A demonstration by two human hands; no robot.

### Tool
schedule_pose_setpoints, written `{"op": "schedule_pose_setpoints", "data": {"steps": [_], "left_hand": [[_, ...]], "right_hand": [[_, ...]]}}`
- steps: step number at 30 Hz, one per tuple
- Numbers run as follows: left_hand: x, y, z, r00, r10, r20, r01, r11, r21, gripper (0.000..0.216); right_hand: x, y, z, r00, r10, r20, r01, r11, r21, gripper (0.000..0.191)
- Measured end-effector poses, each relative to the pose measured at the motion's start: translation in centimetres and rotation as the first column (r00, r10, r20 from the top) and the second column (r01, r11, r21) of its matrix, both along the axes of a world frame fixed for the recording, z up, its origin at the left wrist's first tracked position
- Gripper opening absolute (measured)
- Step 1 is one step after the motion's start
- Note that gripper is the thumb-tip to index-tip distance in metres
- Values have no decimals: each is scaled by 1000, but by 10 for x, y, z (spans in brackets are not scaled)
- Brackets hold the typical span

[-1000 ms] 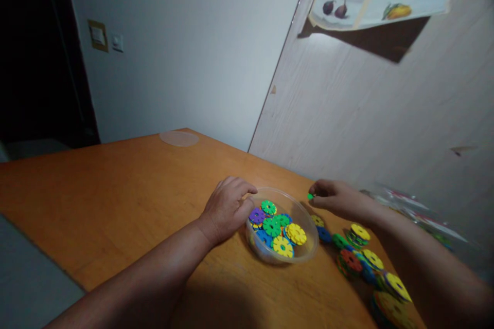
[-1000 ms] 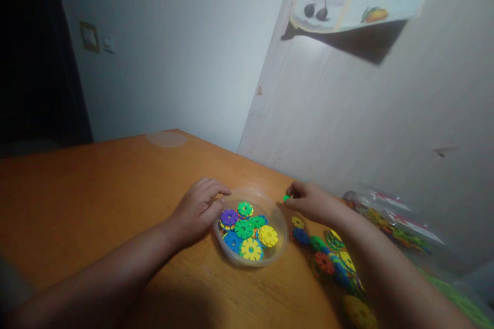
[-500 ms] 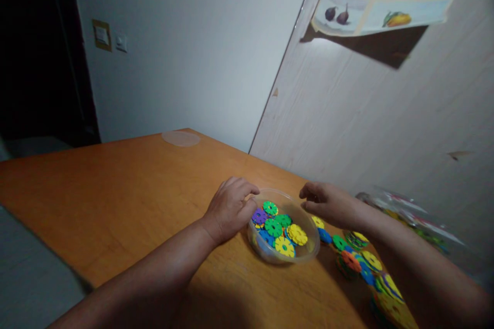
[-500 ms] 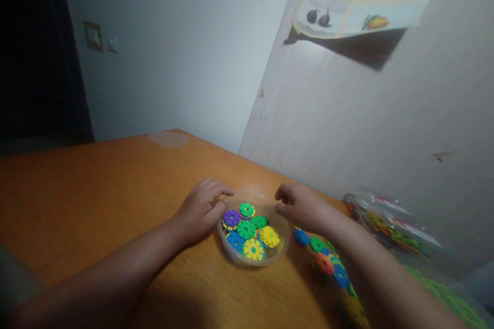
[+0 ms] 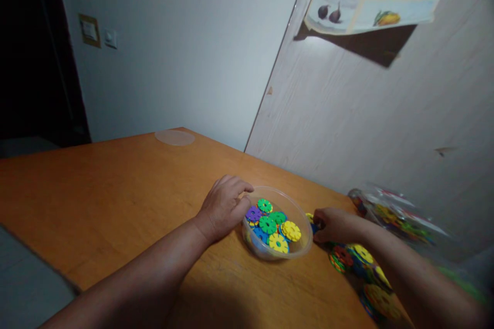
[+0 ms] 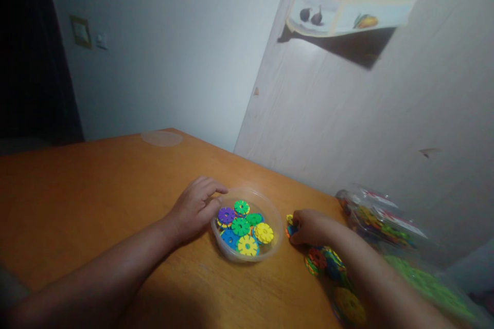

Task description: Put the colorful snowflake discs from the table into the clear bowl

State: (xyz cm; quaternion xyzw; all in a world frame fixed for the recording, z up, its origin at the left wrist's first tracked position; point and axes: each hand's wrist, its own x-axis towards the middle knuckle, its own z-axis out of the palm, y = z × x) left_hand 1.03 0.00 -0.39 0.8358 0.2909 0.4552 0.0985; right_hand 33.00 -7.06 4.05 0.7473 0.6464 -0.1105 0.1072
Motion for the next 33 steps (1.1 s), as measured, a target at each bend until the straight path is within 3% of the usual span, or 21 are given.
{"op": "schedule_pose_setpoints", "data": {"steps": [6,11,15,17,20,23,26,30,33], "left_hand": [[0,-1,1,1000,3,-6,-3,1000,-4,19],[0,-1,0,1000,6,-8,-6,1000,-6,19],[0,-1,0,1000,3,-9,-3,1000,-5,19],[0,-1,0,1000,5,-7,-5,1000,-3,19],[0,0,-1,1000,3,-6,-3,1000,2,20],[0,1,-3,1000,5,-4,-5,1000,2,20],[0,0,-2,1000,5,-2,-5,1000,3,19],[0,-1,0,1000,5,-1,-5,1000,3,19],[0,-1,0,1000,4,-2,-4,1000,-2,19]], "right_hand": [[4,3,-3,999,-30,-29,31,999,11,34],[0,0,24,999,0,-47,8,987,158,30],[-32,-4,52,982,131,-135,-87,953,291,33],[-54,-5,59,966,219,-139,-174,944,279,31],[-82,-3,58,963,244,-112,-212,947,243,30],[-92,3,50,965,228,-125,-198,955,219,42],[-80,9,46,960,223,-166,-177,951,253,45],[-40,14,44,985,135,-106,-98,949,300,29],[-10,16,32,1000,7,-29,-1,976,216,22]]}}
